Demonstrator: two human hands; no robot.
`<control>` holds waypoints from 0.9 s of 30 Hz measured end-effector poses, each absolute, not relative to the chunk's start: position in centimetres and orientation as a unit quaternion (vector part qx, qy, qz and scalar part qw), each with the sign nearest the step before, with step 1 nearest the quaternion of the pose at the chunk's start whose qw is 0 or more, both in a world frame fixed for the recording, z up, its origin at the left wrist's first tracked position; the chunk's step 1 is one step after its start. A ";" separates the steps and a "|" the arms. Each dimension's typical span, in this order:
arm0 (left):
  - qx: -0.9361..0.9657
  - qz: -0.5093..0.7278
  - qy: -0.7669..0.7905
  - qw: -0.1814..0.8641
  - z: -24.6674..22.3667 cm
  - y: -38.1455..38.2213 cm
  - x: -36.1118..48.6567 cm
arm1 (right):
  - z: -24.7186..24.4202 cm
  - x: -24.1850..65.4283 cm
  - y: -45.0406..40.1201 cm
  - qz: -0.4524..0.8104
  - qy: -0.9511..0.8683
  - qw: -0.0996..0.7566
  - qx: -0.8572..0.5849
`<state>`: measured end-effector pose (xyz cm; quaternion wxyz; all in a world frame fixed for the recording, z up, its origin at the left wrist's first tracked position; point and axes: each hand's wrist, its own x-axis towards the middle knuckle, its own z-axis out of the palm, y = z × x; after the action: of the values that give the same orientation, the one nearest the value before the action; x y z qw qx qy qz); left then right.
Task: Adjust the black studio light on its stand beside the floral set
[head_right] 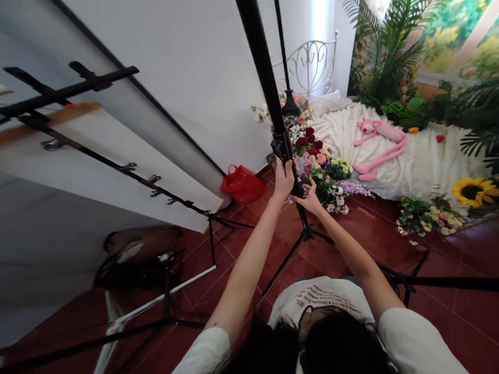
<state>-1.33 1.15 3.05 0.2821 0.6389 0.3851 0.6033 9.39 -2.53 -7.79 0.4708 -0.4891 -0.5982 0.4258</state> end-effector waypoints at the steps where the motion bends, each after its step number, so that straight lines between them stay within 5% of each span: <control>1: 0.640 0.602 0.384 0.283 3.0 1.1 -1.4 | -7.3 9.9 -2.8 0.404 -0.610 0.476 -0.488; 9: 0.628 0.604 0.378 0.312 3.1 1.2 -1.2 | -4.4 12.6 -0.7 0.256 -0.708 0.419 -0.507; 27: 0.656 0.587 0.366 0.302 3.5 1.0 -1.7 | -4.0 11.6 1.6 0.335 -0.625 0.394 -0.585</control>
<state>-1.71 1.01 3.49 0.3021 0.6557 0.3657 0.5873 11.63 1.56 -3.97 0.3940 -0.5851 -0.6246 0.3350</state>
